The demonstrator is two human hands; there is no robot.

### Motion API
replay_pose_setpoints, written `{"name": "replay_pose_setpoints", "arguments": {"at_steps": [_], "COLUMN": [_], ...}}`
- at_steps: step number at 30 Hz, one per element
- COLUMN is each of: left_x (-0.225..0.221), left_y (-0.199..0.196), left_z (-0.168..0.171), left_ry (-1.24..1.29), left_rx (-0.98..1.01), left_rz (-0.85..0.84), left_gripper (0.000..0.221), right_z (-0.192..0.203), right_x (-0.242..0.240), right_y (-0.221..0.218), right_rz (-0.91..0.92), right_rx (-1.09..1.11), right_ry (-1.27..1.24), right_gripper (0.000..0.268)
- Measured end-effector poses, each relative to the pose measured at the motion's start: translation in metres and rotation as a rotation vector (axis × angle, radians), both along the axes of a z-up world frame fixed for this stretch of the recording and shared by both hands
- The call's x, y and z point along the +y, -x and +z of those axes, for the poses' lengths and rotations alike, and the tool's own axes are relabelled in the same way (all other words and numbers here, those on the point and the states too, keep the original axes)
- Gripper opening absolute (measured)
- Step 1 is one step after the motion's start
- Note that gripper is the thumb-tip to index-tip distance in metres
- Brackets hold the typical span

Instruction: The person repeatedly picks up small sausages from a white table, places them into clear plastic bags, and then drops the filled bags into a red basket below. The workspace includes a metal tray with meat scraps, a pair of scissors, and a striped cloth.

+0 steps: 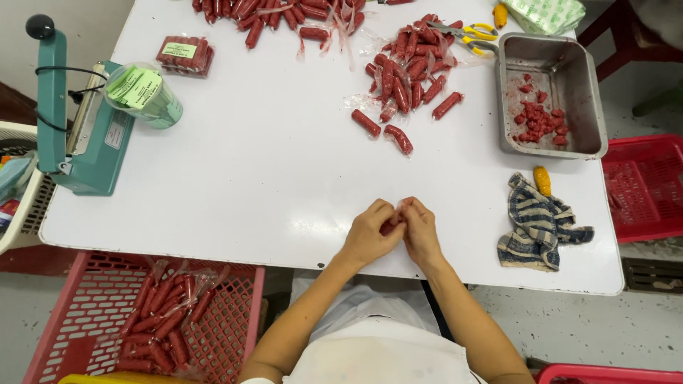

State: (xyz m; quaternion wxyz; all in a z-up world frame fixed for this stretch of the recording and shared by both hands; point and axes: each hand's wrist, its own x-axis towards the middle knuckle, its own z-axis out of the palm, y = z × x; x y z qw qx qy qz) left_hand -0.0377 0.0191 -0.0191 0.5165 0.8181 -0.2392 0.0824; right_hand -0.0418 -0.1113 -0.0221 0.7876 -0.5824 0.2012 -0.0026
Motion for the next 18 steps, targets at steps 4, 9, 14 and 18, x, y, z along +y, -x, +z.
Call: {"name": "replay_pose_setpoints", "arguments": {"at_steps": [4,9,14,18], "left_x": [-0.002,0.009,0.053,0.152], "left_y": [0.002,-0.005,-0.007,0.016], "left_z": [0.005,-0.017,-0.026,0.023], "left_ry": [0.114,-0.02,0.166,-0.189], "left_rx": [0.211,0.172,0.516,0.471], "left_rz": [0.191,0.092,0.073,0.258], "left_gripper": [0.023,0.01,0.023,0.028], "right_z": [0.004,-0.036,-0.033,-0.006], "right_x": [0.001,-0.031,-0.017,-0.018], "right_y": [-0.006,-0.057,-0.105,-0.153], "right_rz": [0.141,0.18,0.195,0.176], "right_rx": [-0.117,-0.413,-0.497,-0.53], "right_ry": [0.344,0.951,1.042,1.818], "right_gripper": [0.022,0.012,0.019,0.027]}}
